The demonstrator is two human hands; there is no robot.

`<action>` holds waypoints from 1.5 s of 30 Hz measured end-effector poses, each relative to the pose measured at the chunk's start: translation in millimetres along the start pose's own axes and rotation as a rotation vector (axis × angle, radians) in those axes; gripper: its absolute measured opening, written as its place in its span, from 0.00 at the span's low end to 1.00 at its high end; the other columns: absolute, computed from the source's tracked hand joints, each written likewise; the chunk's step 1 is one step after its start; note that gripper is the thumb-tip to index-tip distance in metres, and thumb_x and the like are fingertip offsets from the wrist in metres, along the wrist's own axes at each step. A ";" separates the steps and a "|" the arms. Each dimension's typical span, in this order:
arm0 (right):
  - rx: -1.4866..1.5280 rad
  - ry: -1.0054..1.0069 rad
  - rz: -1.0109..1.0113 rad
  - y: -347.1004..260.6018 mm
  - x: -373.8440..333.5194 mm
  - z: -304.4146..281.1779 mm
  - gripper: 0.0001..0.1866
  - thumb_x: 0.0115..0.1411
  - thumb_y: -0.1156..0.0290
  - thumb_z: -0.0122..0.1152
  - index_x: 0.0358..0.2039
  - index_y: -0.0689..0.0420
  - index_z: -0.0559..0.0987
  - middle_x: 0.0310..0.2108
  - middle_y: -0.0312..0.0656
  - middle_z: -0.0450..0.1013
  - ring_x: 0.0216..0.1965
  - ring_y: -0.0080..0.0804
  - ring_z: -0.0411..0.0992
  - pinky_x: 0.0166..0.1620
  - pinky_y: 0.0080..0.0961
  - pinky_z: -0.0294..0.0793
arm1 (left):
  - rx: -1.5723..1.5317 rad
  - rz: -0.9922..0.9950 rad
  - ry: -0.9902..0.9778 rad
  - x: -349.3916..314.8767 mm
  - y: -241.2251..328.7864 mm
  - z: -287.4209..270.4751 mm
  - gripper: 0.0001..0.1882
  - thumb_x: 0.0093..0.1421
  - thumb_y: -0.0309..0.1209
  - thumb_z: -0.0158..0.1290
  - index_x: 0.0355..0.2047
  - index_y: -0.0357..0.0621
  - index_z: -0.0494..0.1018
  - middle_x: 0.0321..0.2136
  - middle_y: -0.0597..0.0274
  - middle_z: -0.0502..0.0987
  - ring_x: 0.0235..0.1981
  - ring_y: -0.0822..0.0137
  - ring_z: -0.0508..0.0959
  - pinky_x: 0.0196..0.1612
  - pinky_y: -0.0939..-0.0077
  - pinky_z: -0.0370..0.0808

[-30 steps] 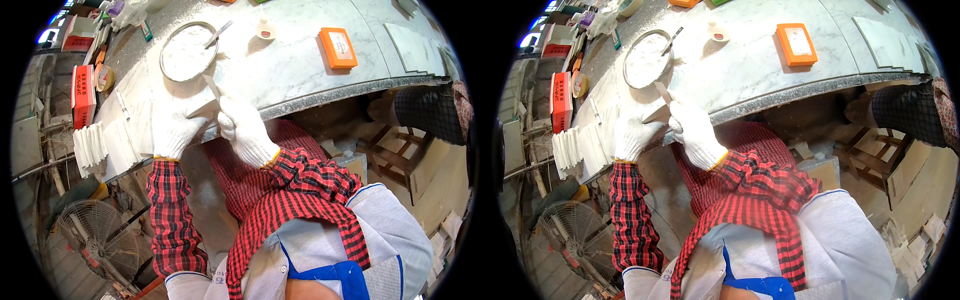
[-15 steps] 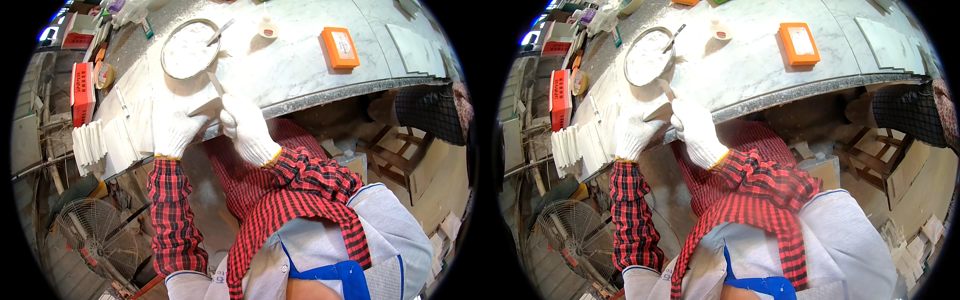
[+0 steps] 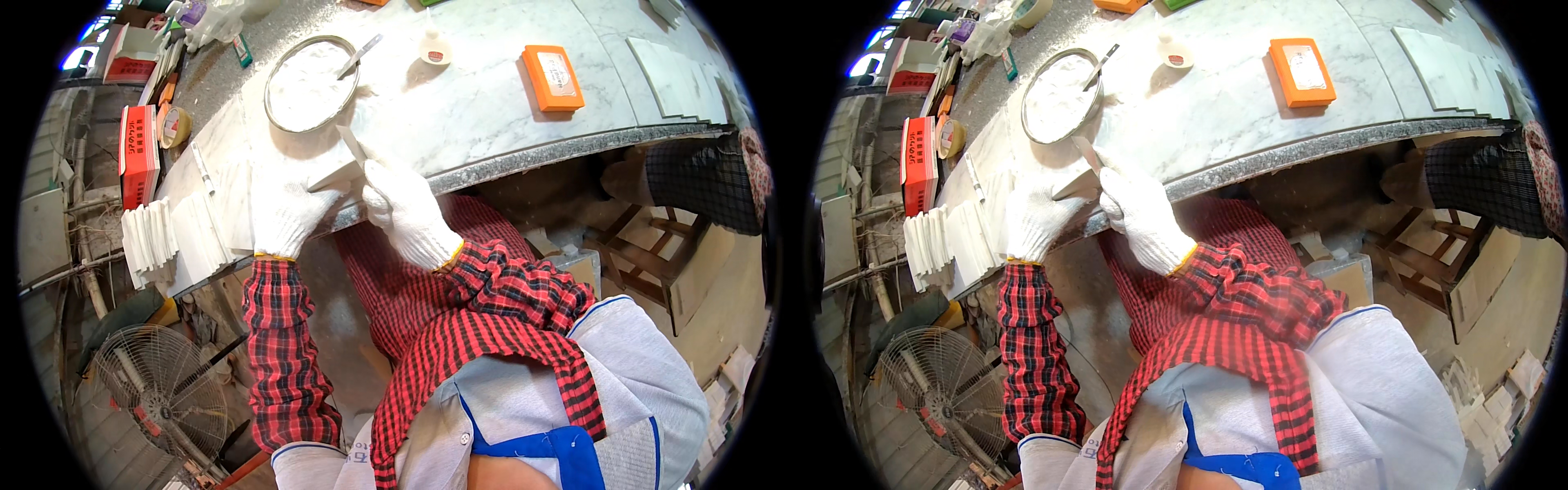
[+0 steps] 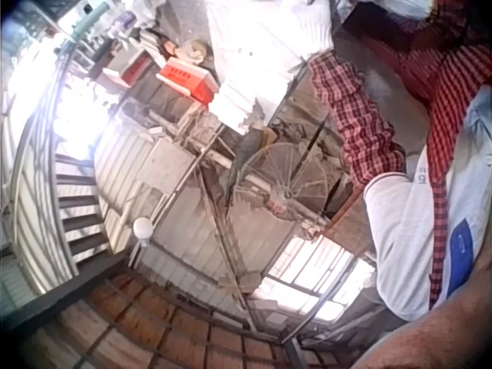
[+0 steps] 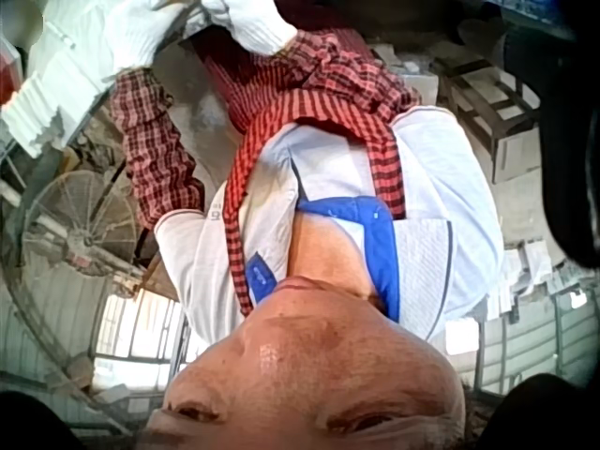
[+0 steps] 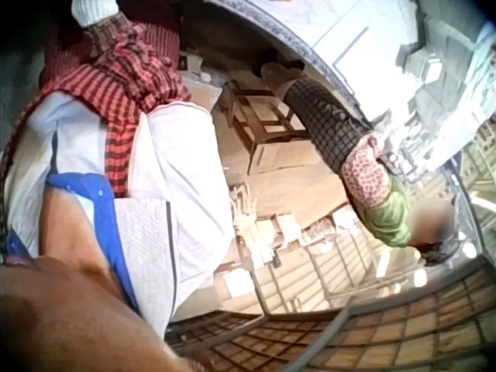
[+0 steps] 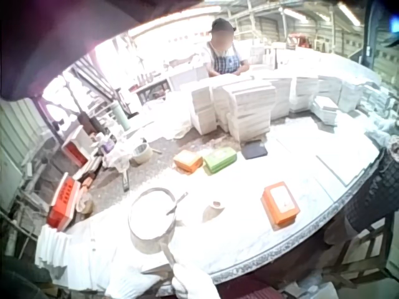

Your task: The person repeatedly smooths the edges of white rectangular plates using a metal scraper and a small orange block. They also apply a white powder from a bowl and a liquid from a small bottle to the plate edges during the process.

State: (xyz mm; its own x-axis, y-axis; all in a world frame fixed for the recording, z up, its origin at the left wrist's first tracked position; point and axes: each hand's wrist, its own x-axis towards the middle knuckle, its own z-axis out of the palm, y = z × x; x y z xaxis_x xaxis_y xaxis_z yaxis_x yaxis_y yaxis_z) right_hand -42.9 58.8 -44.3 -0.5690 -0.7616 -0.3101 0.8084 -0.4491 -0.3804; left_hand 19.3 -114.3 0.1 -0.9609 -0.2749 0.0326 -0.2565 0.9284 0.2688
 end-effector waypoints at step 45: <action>-1.264 -0.023 0.102 -113.7 -27.8 -29.6 0.10 0.60 0.64 0.71 0.31 0.55 0.79 0.25 0.24 0.69 0.26 0.11 0.62 0.29 0.14 0.61 | 0.127 0.002 0.027 -5.4 -2.6 -0.1 0.22 0.54 0.56 0.59 0.34 0.53 0.84 0.29 0.57 0.83 0.31 0.55 0.84 0.36 0.60 0.80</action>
State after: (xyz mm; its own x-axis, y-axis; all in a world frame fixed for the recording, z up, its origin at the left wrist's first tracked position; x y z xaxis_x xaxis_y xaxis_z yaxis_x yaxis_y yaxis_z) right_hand -123.5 144.8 -18.2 -0.5000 -0.7799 -0.3765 0.1343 0.3597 -0.9234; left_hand 25.1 -115.2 -0.7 -0.9586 -0.2784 0.0595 -0.2676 0.9526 0.1447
